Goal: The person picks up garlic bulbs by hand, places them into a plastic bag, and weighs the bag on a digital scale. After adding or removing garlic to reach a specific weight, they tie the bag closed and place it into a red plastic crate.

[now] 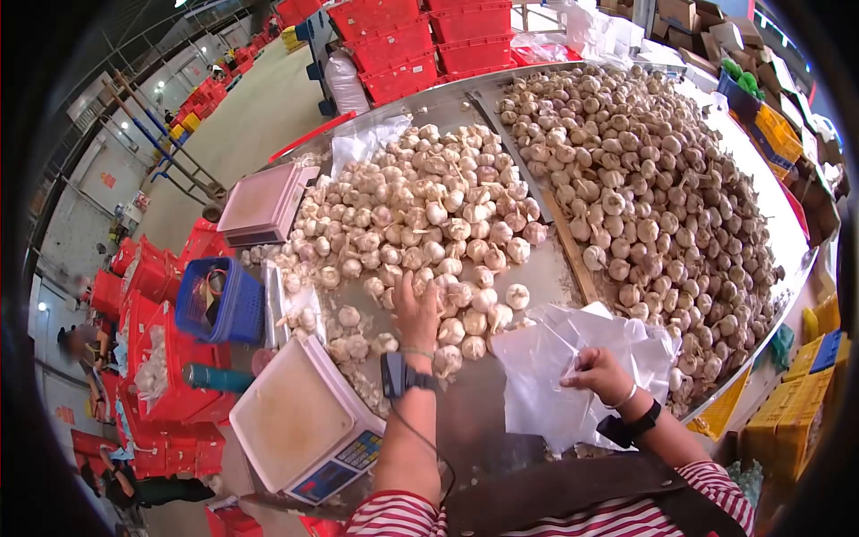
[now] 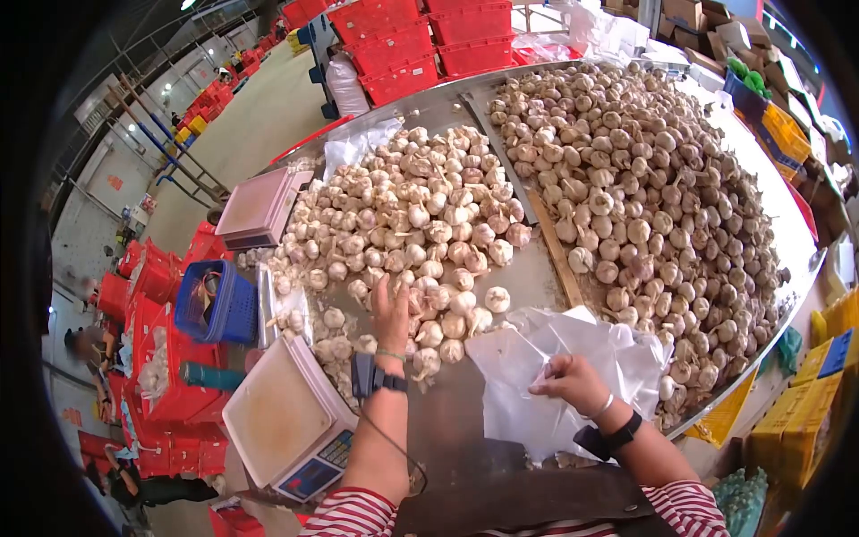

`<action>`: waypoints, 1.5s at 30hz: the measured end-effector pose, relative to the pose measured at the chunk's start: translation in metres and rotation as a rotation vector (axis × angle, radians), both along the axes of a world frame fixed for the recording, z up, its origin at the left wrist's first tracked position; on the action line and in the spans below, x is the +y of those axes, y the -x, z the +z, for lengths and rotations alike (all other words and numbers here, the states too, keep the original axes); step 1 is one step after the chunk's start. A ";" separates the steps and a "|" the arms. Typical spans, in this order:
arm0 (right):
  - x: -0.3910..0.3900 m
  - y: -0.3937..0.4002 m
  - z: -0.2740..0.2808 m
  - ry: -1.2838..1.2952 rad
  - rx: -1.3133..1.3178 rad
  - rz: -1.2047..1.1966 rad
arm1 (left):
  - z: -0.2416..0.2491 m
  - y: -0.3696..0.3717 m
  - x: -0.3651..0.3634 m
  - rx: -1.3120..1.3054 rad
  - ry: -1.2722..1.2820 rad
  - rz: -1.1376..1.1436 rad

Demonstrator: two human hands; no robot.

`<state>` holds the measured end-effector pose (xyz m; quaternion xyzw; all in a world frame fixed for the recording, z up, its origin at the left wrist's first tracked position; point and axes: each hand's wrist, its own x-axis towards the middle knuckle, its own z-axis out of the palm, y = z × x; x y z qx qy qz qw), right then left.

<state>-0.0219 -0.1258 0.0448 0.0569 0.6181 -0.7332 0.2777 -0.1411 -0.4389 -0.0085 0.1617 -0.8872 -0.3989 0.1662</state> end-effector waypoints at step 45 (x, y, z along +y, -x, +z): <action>-0.049 0.117 -0.089 -1.176 0.271 0.469 | -0.055 -0.113 -0.049 -0.605 0.178 0.011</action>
